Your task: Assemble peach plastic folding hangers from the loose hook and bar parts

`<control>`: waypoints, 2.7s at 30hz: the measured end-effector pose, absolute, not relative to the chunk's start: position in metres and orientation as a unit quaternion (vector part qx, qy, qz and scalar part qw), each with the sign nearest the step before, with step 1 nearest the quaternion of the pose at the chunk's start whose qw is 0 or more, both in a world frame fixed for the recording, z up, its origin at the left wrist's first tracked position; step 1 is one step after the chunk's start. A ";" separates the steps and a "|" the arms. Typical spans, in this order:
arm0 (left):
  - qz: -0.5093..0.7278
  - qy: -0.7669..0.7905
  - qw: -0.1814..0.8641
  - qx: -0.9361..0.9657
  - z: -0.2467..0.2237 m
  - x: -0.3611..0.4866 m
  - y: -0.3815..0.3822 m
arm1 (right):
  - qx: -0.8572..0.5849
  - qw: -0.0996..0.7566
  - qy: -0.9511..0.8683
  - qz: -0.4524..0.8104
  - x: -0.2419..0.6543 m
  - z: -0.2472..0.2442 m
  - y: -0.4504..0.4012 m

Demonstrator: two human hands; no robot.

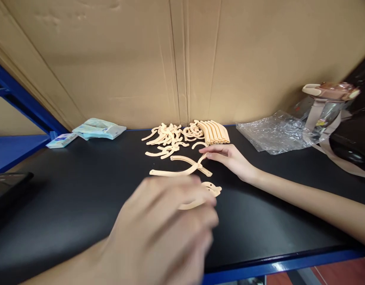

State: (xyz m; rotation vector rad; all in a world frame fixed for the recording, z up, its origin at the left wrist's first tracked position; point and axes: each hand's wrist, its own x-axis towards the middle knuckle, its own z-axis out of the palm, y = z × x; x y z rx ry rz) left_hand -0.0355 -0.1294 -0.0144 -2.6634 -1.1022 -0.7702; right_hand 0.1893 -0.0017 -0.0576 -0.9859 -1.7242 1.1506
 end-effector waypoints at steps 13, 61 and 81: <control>-0.261 -0.464 -0.240 -0.811 -0.029 -0.031 -0.043 | -0.323 0.384 -0.737 0.453 0.191 -0.057 -0.002; -0.207 -0.479 -0.584 -0.622 -0.024 -0.062 -0.021 | -0.390 0.201 -0.880 0.184 0.193 -0.055 -0.011; -0.169 -0.493 -0.565 -0.640 -0.022 -0.059 -0.025 | -0.303 0.244 -0.916 0.094 0.204 -0.063 0.003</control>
